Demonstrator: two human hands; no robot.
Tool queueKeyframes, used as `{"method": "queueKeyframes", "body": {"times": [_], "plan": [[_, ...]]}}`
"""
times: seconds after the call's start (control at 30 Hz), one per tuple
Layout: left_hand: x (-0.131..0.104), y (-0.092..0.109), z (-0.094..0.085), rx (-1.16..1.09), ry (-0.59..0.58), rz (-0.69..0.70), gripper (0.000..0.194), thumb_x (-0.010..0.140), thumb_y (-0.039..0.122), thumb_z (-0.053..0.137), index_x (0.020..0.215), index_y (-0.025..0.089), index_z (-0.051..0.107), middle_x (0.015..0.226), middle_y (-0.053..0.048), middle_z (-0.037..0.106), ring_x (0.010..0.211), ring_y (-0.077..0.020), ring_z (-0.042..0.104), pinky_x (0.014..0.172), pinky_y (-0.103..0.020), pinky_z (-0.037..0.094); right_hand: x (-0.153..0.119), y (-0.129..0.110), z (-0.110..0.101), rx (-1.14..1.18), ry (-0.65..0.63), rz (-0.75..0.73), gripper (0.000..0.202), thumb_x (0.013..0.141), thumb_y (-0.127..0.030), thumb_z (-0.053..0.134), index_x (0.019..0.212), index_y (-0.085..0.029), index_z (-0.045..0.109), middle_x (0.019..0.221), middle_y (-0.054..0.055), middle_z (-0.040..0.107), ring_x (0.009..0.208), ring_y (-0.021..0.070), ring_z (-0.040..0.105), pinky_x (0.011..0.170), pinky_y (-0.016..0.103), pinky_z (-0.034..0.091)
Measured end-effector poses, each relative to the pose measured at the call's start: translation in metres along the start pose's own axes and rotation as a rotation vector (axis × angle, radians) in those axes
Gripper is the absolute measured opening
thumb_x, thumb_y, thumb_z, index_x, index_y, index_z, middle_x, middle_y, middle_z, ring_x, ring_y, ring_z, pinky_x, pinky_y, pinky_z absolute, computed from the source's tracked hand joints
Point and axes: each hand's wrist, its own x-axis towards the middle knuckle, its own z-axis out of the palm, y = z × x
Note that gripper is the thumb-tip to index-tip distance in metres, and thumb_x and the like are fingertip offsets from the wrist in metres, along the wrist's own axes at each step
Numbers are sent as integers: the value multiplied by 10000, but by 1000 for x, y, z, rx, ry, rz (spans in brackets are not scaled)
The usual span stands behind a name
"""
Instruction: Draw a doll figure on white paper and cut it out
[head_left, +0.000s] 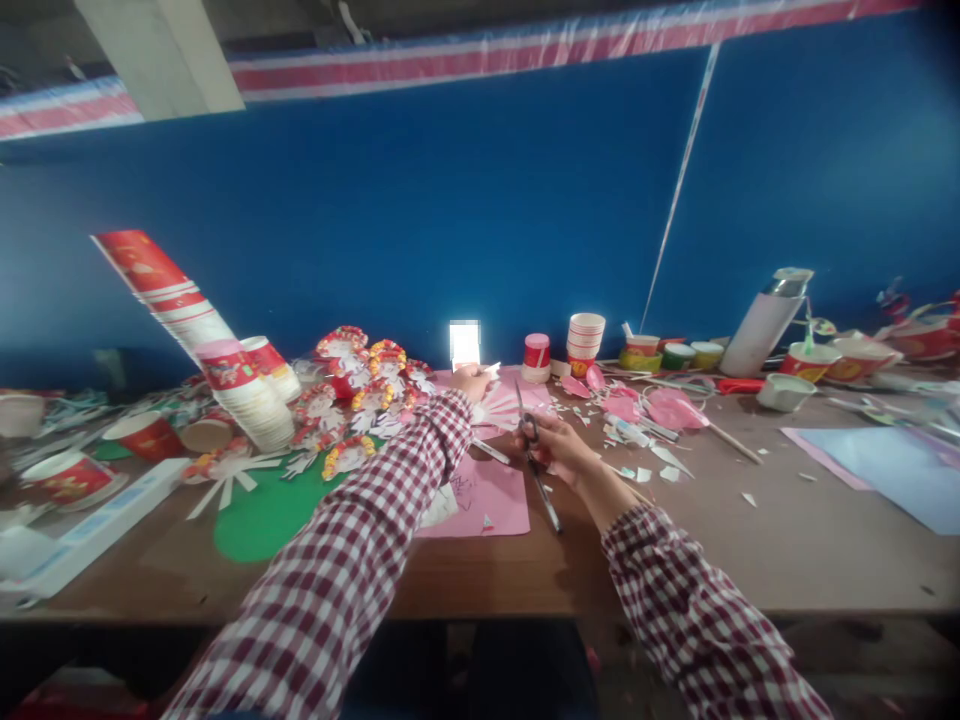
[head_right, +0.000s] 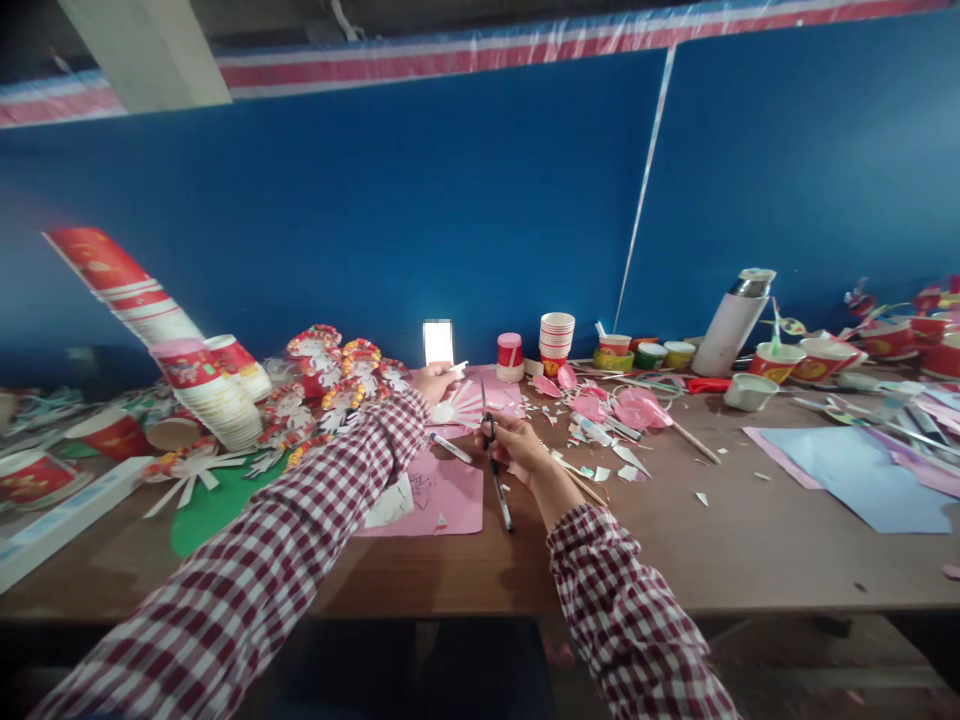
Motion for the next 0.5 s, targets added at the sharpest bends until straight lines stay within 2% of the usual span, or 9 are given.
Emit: {"method": "queueKeyframes", "body": {"times": [0.2,0.3,0.4,0.5], "plan": [[-8,5,8,54,-222,-6,339,895,336,543,1179,152,538,1159,-90,574,978,-201,594,817,-409,524,2,-6,0,136,56,-125,427,603,-327,828,976,-235,642,772,-19,647,609,71,579,418,126,376],[-12,9,5,113,-290,9,369,850,270,611,1187,138,539,1091,-101,618,859,-172,626,733,-334,536,2,-7,1,163,62,-137,431,594,-341,833,970,-222,656,742,-17,624,596,69,563,419,133,384],[-15,10,-13,184,-271,48,438,763,196,683,1174,102,564,1015,-120,667,750,-156,646,636,-249,508,2,-7,2,173,70,-132,391,603,-336,828,936,-204,670,701,-20,603,569,67,549,413,141,383],[-23,5,-45,259,-223,91,375,746,240,676,1094,107,630,975,-102,695,779,-174,661,645,-245,509,2,-6,3,179,73,-134,377,606,-329,826,924,-198,672,695,-24,602,552,62,544,409,144,380]]}}
